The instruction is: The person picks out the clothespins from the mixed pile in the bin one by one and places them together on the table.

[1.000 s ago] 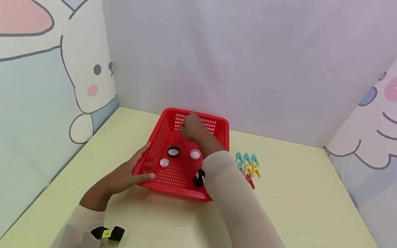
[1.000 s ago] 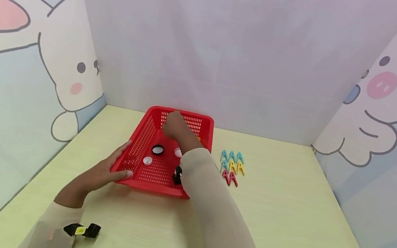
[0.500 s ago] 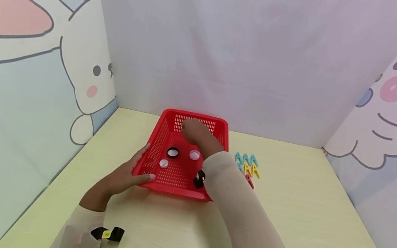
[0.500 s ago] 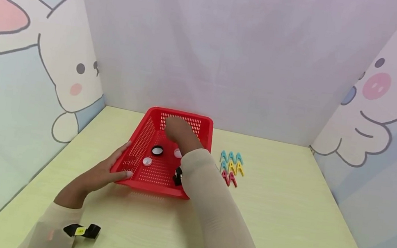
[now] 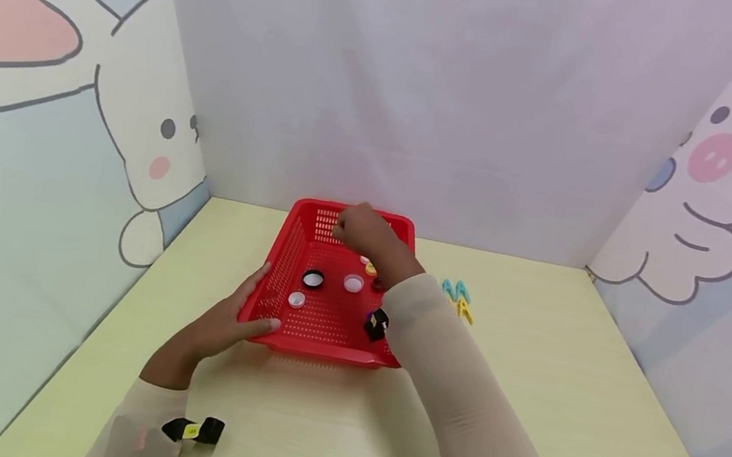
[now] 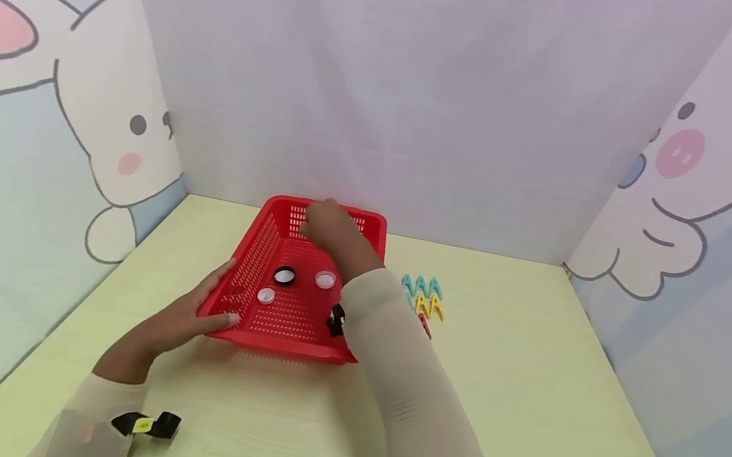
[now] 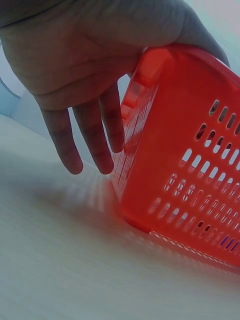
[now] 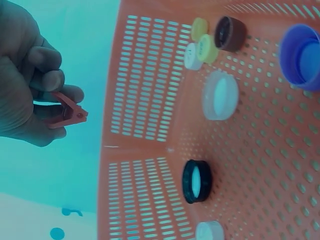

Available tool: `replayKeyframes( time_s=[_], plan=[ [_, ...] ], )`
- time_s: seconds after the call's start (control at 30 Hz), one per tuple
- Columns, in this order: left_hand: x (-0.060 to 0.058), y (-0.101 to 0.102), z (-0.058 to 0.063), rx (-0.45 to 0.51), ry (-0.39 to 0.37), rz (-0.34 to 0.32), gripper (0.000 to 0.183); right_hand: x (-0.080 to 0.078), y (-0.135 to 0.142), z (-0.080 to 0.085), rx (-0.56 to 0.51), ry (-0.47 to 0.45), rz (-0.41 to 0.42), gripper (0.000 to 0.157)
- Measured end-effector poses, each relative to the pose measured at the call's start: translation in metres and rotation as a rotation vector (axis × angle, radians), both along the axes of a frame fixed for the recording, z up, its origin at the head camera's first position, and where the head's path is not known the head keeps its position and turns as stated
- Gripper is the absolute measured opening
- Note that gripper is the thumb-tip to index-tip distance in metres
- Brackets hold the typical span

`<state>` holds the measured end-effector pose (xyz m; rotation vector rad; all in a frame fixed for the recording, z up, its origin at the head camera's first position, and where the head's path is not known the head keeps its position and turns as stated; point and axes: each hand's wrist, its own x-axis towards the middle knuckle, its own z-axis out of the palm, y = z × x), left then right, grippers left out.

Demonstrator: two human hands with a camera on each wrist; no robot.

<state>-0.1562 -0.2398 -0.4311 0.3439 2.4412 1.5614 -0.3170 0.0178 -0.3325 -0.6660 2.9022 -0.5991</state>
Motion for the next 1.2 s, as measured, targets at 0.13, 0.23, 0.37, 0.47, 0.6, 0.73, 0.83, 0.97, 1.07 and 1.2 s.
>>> replayKeyframes(
  time_s=[0.13,0.23,0.37,0.47,0.6,0.73,0.83,0.97,1.07,1.2],
  plan=[
    [0.000,0.000,0.001,-0.002,0.003,0.000,0.119,0.002,0.004,0.010,-0.009,0.029,0.025,0.024],
    [0.001,0.000,0.002,-0.003,0.001,-0.001,0.121,0.006,0.010,0.017,-0.050,0.025,0.018,0.024],
    [0.000,0.002,0.002,-0.006,0.003,0.000,0.121,0.012,0.023,0.024,-0.097,0.096,0.055,0.033],
    [-0.002,0.004,0.001,-0.008,0.005,-0.004,0.120,0.017,0.036,0.026,-0.100,0.158,0.078,0.042],
    [-0.003,0.003,0.002,-0.012,0.008,-0.011,0.120,0.026,0.055,0.029,-0.084,0.169,0.050,0.041],
    [-0.004,0.001,0.003,-0.014,0.014,-0.015,0.121,0.036,0.073,0.032,-0.068,0.166,-0.015,0.030],
    [-0.004,0.001,0.003,-0.012,0.014,-0.018,0.120,0.043,0.087,0.034,-0.056,0.171,-0.064,0.025],
    [-0.004,0.000,0.003,-0.016,0.012,-0.022,0.120,0.050,0.106,0.031,-0.039,0.182,-0.092,0.026],
    [-0.005,0.000,0.002,-0.019,0.009,-0.020,0.120,0.054,0.120,0.025,-0.039,0.187,-0.112,0.027],
    [-0.004,0.001,0.002,-0.018,0.004,-0.016,0.121,0.060,0.135,0.015,-0.041,0.189,-0.151,0.029]
  ],
)
